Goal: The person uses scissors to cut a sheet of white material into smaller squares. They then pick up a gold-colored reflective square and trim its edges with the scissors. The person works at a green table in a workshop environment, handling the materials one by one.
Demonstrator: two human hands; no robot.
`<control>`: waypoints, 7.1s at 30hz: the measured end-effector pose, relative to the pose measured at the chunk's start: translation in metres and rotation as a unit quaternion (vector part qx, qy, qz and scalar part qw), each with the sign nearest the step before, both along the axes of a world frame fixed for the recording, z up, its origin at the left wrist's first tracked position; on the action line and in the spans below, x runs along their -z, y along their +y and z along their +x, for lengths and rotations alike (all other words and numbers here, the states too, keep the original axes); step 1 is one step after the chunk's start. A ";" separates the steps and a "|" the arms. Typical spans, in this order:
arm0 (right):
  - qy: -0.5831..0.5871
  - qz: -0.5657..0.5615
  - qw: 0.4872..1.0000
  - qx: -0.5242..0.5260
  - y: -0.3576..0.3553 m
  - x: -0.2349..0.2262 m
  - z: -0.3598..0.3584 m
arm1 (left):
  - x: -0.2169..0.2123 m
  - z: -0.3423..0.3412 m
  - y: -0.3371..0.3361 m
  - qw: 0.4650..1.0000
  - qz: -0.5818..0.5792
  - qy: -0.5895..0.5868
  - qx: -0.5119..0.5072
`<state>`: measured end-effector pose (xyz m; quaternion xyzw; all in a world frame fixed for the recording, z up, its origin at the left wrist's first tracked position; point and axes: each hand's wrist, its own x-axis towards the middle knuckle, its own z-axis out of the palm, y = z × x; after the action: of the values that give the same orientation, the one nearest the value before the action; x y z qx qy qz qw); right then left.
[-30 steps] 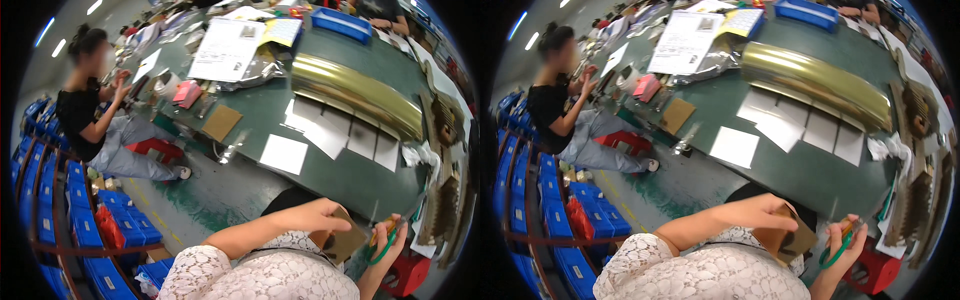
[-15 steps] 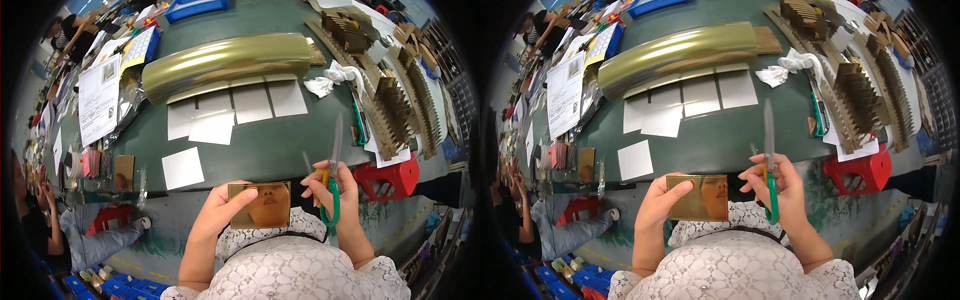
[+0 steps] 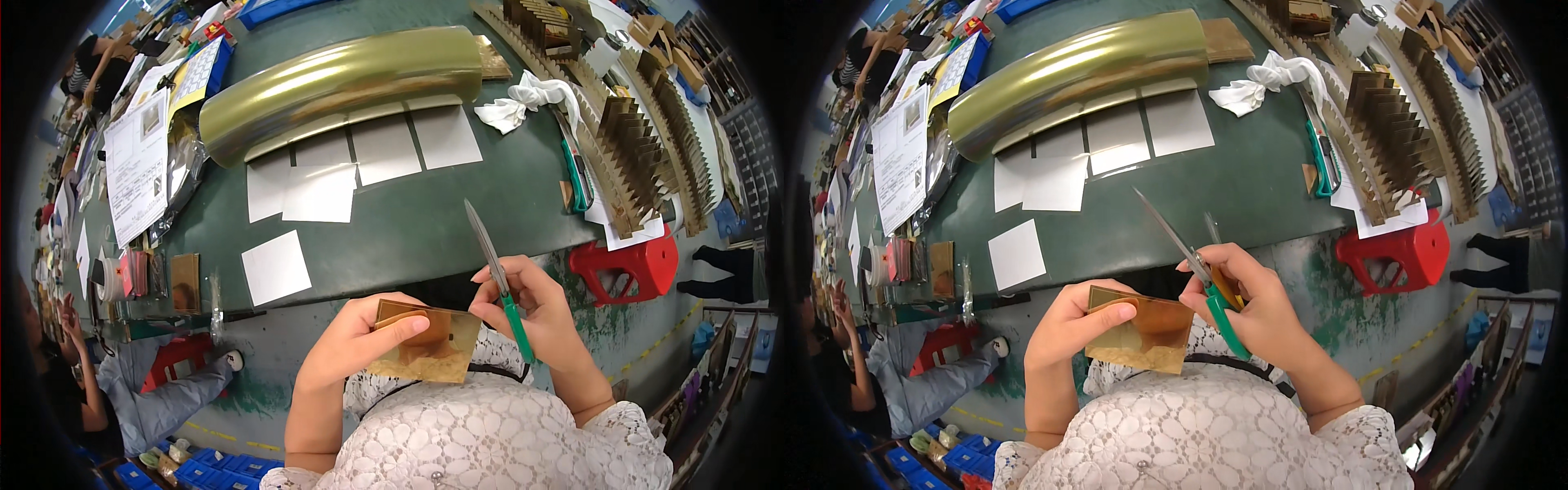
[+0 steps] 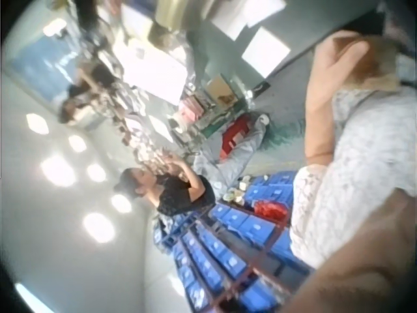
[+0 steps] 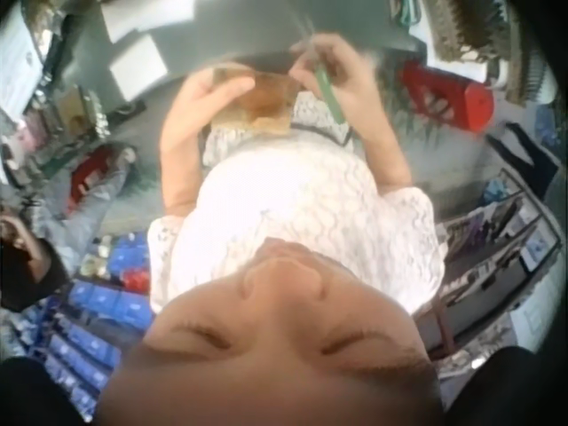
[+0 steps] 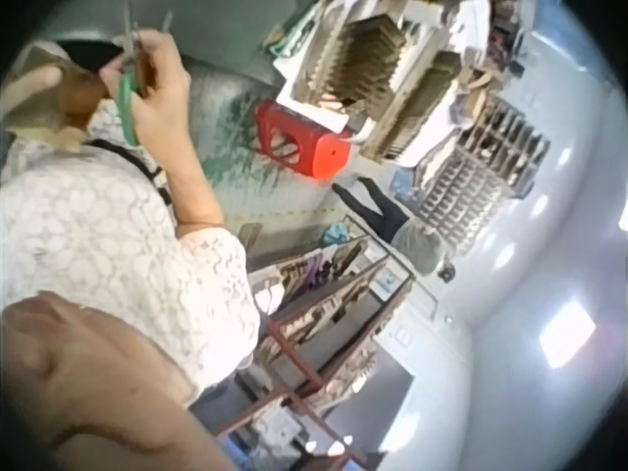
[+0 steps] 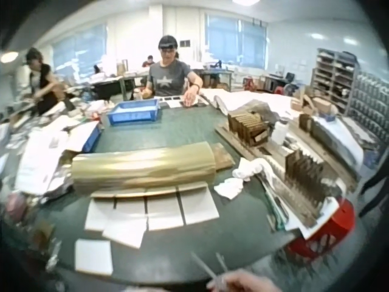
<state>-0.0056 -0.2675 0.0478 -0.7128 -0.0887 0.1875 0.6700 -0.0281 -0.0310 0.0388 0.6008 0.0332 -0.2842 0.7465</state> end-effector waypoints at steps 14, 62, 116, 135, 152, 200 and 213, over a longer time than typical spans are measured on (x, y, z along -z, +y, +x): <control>0.002 0.009 1.000 -0.008 -0.007 0.004 -0.002 | 0.003 0.002 0.001 1.000 -0.007 0.006 0.022; -0.175 -0.266 0.928 -0.195 -0.060 0.003 -0.010 | -0.009 0.011 0.016 0.992 0.084 -0.038 0.091; -0.156 -0.246 0.939 -0.182 -0.064 0.001 -0.013 | -0.009 0.010 0.013 0.993 0.078 -0.034 0.085; 0.175 0.111 0.974 -0.091 -0.061 0.040 -0.019 | 0.003 -0.014 0.072 0.972 0.038 -0.055 -0.226; 0.231 0.153 0.958 -0.080 -0.041 0.014 -0.027 | 0.026 -0.051 0.225 0.445 0.709 -0.149 -0.527; -0.237 -0.346 0.907 -0.041 -0.056 0.018 -0.027 | 0.016 0.030 -0.029 0.965 0.161 -0.204 -0.035; -0.113 -0.264 0.933 0.216 -0.056 0.016 0.015 | 0.009 0.011 -0.016 0.938 0.244 -0.243 -0.042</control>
<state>0.0090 -0.3234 0.0316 -0.8824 0.0453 -0.0266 0.4676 -0.0174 -0.0473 0.0294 0.8130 -0.0557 -0.0814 0.5738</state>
